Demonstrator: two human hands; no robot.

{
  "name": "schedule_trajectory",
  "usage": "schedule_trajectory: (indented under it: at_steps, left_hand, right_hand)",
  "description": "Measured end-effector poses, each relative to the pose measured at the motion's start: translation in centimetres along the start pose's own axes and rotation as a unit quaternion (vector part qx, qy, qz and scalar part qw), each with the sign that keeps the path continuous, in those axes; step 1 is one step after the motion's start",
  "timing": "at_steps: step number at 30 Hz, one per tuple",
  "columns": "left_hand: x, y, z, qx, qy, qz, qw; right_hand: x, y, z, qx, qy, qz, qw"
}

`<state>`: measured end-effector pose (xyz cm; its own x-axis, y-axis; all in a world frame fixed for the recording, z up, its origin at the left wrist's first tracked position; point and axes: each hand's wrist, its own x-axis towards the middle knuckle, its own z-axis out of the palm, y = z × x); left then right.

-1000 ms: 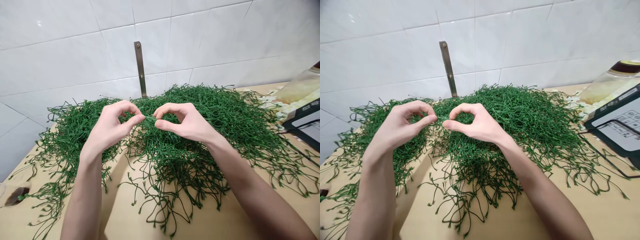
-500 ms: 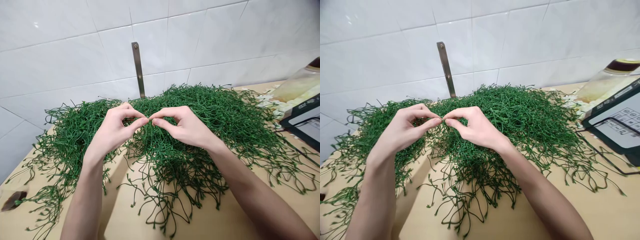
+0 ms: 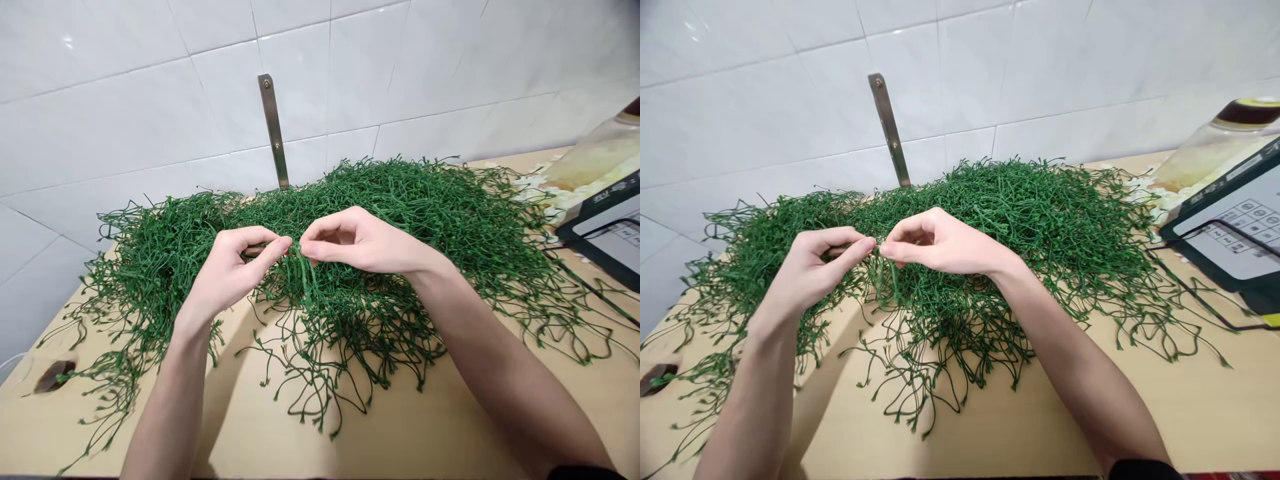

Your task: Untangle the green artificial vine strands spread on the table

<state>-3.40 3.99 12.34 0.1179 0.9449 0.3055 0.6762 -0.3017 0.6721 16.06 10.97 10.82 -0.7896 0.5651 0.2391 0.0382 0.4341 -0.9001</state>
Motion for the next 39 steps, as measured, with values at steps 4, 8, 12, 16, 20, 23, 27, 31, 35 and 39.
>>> schedule_trajectory:
  at_steps: [4, 8, 12, 16, 20, 23, 27, 31, 35, 39]
  left_hand:
    - [-1.8, -1.2, 1.8, -0.034, 0.009, -0.034, 0.999]
    - [-3.0, -2.5, 3.7, -0.066, 0.012, -0.042, 0.997]
    - [-3.9, -3.9, 5.3, -0.084, 0.024, -0.040, 0.995]
    - [-4.6, -4.9, 6.2, -0.088, 0.043, -0.038, 0.994]
    - [-5.1, -5.6, 6.6, -0.083, 0.057, -0.044, 0.994]
    - [-5.2, -6.1, 6.8, -0.114, 0.066, -0.071, 0.989]
    - [-5.0, -7.1, 7.1, -0.226, 0.086, -0.112, 0.964]
    - [-4.8, -7.6, 7.2, -0.286, 0.125, -0.150, 0.938]
    - [-4.8, -7.6, 7.4, -0.257, 0.149, -0.143, 0.944]
    - [-5.0, -7.3, 7.9, -0.197, 0.160, -0.111, 0.961]
  right_hand:
    - [-0.6, 0.4, 0.7, -0.075, -0.025, 0.028, 0.997]
    - [-1.1, 1.2, 1.2, -0.112, -0.020, 0.032, 0.993]
    - [-1.0, 2.0, 2.0, -0.166, -0.007, 0.043, 0.985]
    - [-0.5, 3.0, 2.9, -0.163, -0.058, 0.061, 0.983]
    - [-0.1, 3.8, 3.6, -0.139, -0.052, 0.040, 0.988]
    - [0.1, 4.4, 4.2, -0.116, -0.006, 0.014, 0.993]
    - [0.3, 5.2, 4.5, -0.049, 0.014, -0.045, 0.998]
    - [0.3, 5.3, 3.3, -0.037, 0.026, -0.072, 0.996]
    - [0.0, 4.3, 2.4, -0.124, 0.105, -0.027, 0.986]
    - [-0.2, 3.6, 3.0, -0.137, 0.067, 0.004, 0.988]
